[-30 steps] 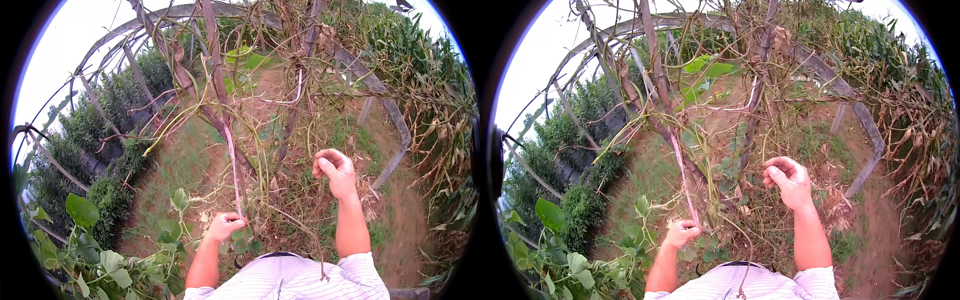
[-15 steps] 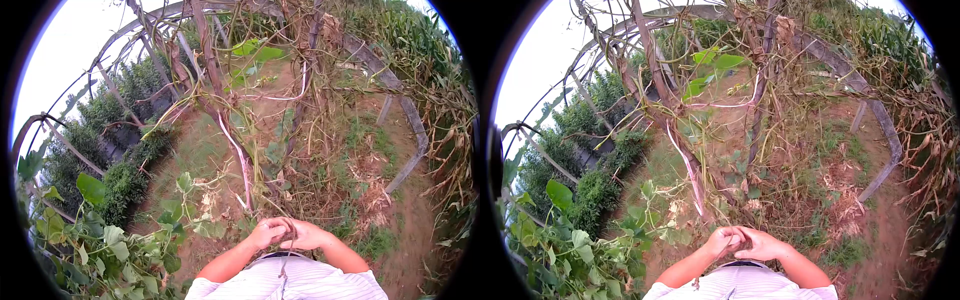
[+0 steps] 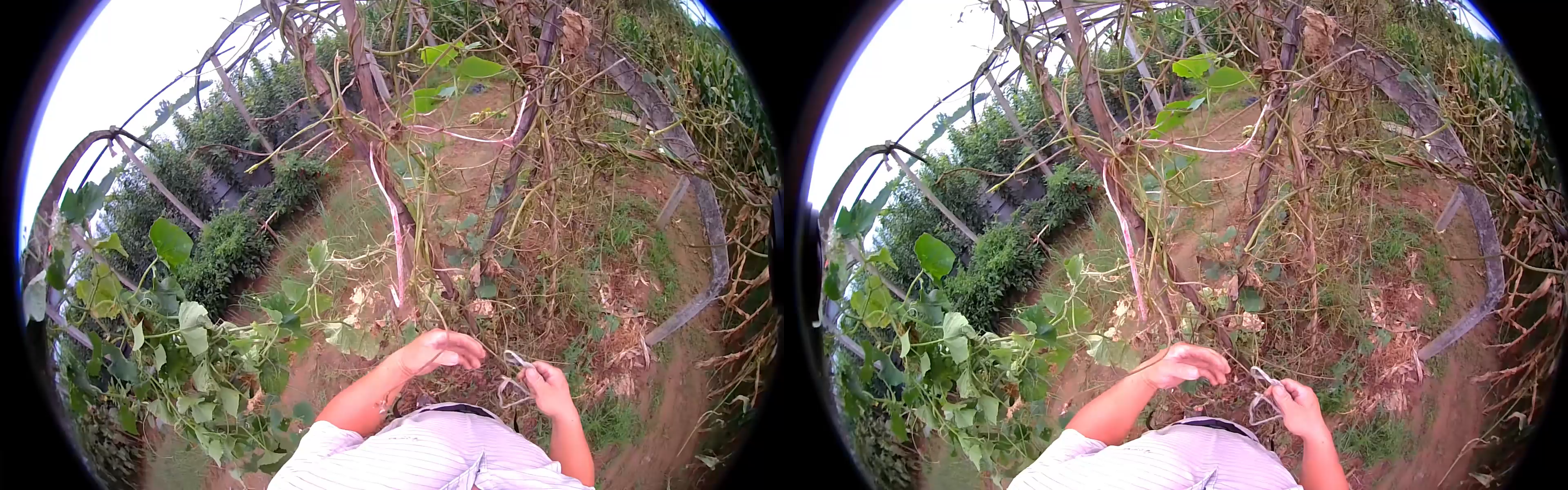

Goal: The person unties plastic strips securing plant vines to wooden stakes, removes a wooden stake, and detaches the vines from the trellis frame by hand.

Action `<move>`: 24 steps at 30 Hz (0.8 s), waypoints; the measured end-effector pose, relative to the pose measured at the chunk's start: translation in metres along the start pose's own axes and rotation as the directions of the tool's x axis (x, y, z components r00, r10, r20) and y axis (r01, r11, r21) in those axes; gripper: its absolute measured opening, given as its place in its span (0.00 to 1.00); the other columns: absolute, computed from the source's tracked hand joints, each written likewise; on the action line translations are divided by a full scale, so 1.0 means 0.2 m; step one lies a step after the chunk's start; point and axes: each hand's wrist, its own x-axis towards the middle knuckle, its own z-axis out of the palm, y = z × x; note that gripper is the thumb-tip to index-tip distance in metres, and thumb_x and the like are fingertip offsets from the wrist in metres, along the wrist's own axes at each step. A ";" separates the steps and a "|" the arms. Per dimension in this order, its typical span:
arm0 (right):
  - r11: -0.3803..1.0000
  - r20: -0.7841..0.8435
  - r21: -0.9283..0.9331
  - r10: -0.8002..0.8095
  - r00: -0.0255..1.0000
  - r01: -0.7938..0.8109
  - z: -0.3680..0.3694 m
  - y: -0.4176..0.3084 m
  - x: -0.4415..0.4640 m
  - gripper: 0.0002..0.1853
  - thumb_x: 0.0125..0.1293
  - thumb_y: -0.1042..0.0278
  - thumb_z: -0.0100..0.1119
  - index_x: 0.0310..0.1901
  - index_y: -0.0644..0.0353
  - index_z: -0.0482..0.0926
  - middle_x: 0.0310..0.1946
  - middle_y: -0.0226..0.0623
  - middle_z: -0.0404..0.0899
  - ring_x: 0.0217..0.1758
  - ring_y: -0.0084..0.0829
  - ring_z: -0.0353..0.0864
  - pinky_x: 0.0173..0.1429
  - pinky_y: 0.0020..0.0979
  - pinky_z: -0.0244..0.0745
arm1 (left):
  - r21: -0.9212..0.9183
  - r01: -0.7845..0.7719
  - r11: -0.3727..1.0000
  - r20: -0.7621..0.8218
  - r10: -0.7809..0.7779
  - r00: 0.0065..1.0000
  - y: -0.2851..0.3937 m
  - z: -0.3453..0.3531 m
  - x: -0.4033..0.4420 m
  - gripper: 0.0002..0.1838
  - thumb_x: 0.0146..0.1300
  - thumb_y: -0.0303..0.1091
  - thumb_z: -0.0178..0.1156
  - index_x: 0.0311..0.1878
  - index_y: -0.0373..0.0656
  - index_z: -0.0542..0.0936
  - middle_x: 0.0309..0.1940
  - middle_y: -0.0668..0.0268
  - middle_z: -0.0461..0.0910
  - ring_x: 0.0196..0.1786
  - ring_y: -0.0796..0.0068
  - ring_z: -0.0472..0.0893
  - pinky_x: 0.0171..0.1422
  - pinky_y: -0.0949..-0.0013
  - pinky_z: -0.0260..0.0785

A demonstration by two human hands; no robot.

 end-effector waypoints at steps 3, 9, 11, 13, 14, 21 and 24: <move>0.935 -0.137 0.335 -0.073 0.988 0.116 -0.24 -0.04 -0.09 0.15 0.73 0.56 0.59 0.35 0.59 0.76 0.19 0.17 0.62 0.18 0.11 0.55 0.21 0.20 0.48 | -0.109 -0.202 0.973 -0.081 0.194 0.978 0.19 -0.16 -0.32 0.25 0.61 0.39 0.69 0.57 0.32 0.78 0.48 0.47 0.83 0.46 0.53 0.86 0.52 0.54 0.80; 0.882 -0.143 0.338 -0.296 0.944 0.328 -0.45 -0.27 -0.13 0.17 0.70 0.54 0.63 0.34 0.57 0.70 0.21 0.22 0.65 0.19 0.12 0.56 0.22 0.20 0.49 | 0.476 -0.442 0.760 -0.507 0.648 0.568 0.68 -0.27 -0.11 0.38 0.65 0.39 0.63 0.74 0.36 0.61 0.69 0.57 0.70 0.72 0.61 0.68 0.78 0.60 0.57; 0.868 -0.018 0.220 -0.452 0.892 0.445 -0.35 -0.43 -0.16 0.20 0.68 0.49 0.66 0.33 0.58 0.72 0.22 0.24 0.70 0.21 0.15 0.59 0.24 0.22 0.52 | 0.451 -0.515 0.729 -0.466 0.684 0.561 0.69 -0.32 0.08 0.39 0.69 0.40 0.60 0.77 0.37 0.55 0.68 0.61 0.71 0.71 0.68 0.69 0.77 0.65 0.57; 0.819 0.148 0.060 -0.572 0.807 0.570 -0.23 -0.58 -0.21 0.23 0.67 0.48 0.67 0.30 0.62 0.77 0.23 0.29 0.77 0.22 0.20 0.68 0.27 0.25 0.60 | 0.400 -0.461 0.792 -0.475 0.609 0.635 0.66 -0.15 0.23 0.41 0.71 0.41 0.60 0.79 0.38 0.51 0.68 0.62 0.66 0.68 0.71 0.66 0.76 0.68 0.53; 0.743 0.311 -0.070 -0.617 0.723 0.665 -0.18 -0.65 -0.22 0.20 0.68 0.52 0.66 0.31 0.64 0.78 0.23 0.32 0.78 0.23 0.22 0.72 0.27 0.26 0.63 | 0.466 -0.387 0.796 -0.467 0.593 0.656 0.62 -0.09 0.30 0.41 0.71 0.41 0.60 0.80 0.40 0.51 0.65 0.64 0.67 0.66 0.73 0.67 0.73 0.69 0.56; 0.263 0.831 -0.301 -0.399 0.387 0.917 0.47 -1.09 -0.26 0.10 0.67 0.62 0.64 0.42 0.57 0.76 0.31 0.35 0.80 0.31 0.39 0.83 0.30 0.37 0.78 | 0.666 -0.315 0.676 -0.154 0.539 0.828 0.41 0.33 0.67 0.51 0.69 0.45 0.65 0.81 0.44 0.41 0.67 0.64 0.69 0.56 0.74 0.71 0.65 0.67 0.65; 0.026 0.770 -0.445 -0.500 0.397 0.895 0.66 -1.28 -0.13 0.10 0.69 0.60 0.60 0.41 0.57 0.75 0.27 0.40 0.79 0.31 0.42 0.84 0.30 0.42 0.78 | 0.661 -0.330 0.674 -0.101 0.516 0.851 0.43 0.40 0.78 0.52 0.68 0.48 0.66 0.82 0.45 0.42 0.63 0.66 0.72 0.54 0.75 0.71 0.65 0.69 0.64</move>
